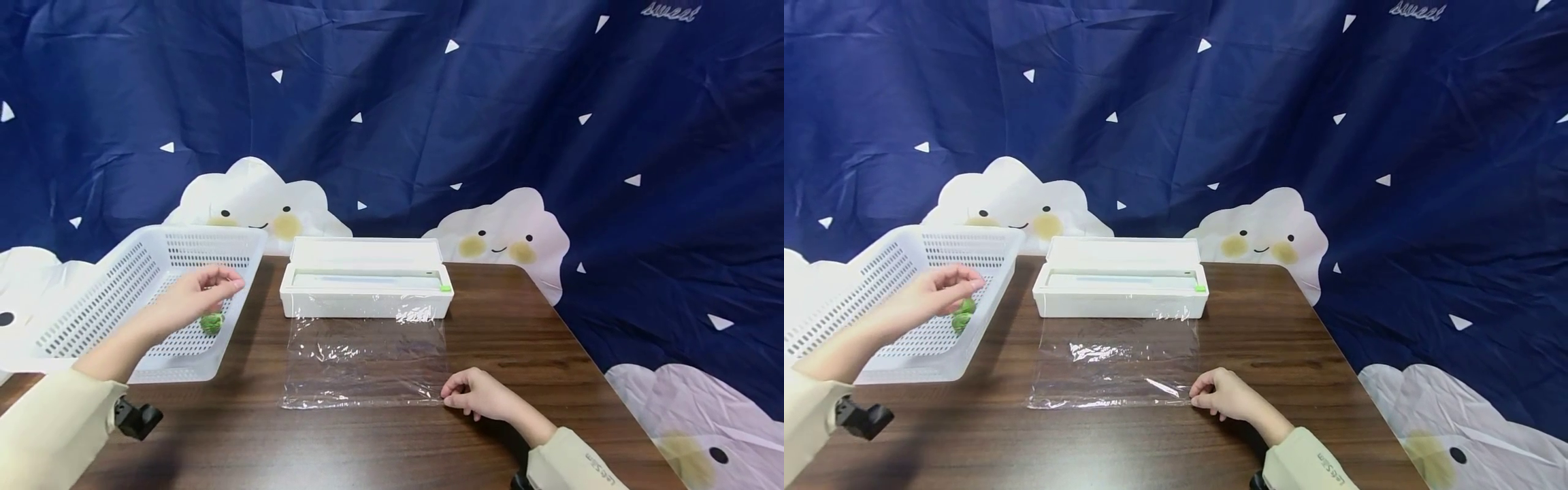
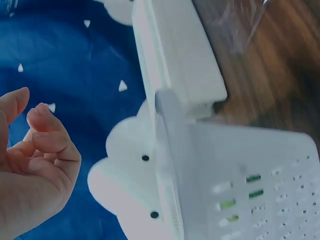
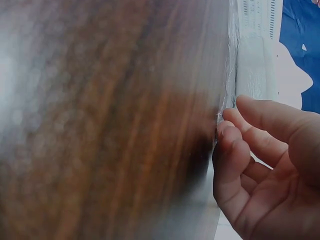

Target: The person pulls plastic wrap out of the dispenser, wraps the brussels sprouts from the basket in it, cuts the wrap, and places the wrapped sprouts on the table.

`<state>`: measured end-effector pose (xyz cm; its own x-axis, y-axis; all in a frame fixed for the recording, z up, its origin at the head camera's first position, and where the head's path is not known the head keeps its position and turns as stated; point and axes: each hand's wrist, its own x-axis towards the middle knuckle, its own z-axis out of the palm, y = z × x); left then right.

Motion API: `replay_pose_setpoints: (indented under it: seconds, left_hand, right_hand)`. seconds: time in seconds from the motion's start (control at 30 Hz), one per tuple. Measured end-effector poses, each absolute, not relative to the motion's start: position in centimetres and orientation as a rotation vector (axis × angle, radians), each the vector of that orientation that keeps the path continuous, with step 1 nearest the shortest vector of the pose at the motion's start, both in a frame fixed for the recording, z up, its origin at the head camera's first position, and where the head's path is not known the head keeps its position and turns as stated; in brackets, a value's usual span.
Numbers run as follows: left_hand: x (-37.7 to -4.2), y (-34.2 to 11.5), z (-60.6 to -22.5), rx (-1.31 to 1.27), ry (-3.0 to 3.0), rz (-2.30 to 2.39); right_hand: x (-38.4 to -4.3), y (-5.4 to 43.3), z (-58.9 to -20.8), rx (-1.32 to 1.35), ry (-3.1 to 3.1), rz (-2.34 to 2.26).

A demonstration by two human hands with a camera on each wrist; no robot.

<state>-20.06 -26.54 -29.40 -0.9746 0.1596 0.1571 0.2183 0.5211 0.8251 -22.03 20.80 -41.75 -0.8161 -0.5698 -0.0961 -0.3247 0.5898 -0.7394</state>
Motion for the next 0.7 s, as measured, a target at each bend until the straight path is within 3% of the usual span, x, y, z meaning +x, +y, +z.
replay_pose_setpoints:
  seconds: [0.7]
  left_hand:
    - [-24.7, -32.5, -27.4, -0.033, -2.267, -1.688]
  right_hand:
    - [-21.8, 20.8, -41.7, -0.702, 2.476, -1.092]
